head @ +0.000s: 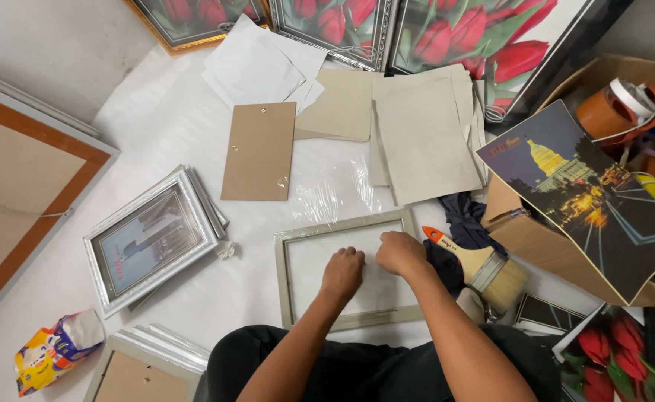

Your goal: Framing a poster by cleaning the glass, inserting the artwork, and securing the backboard.

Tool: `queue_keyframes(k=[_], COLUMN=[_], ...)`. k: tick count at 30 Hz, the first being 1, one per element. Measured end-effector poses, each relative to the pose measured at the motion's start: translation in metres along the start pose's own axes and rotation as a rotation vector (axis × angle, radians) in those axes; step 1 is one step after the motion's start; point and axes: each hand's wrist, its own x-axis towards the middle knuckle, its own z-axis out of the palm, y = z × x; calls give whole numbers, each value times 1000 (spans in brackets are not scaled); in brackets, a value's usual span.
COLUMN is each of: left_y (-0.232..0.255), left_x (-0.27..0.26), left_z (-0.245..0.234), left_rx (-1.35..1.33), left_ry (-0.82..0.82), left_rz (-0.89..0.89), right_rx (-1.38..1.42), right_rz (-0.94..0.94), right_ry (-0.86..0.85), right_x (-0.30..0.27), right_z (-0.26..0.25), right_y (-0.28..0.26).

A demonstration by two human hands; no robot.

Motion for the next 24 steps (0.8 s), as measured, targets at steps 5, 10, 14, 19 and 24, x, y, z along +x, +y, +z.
queue_keyframes(k=[5,10,14,19,24], left_y=[-19,-16,-1,24,44], left_x=[48,59,35,-20,-67], left_z=[7,12,18,21,12], left_rx=[39,87,105,80,-97], left_ry=[40,143,176,192,73], left_rz=[-62,-75,-22,-39,-37], right_rx=[-65,-121,-148,-140,-401], right_rz=[-42,-82,-113,-120,-79], right_ry=[-40,-72,-55,-53,-137], right_x=[-6,-7,3,-5,-28], right_z=[-7,0,9,19,39], right_y=[-15,-23,-10,-10,-10])
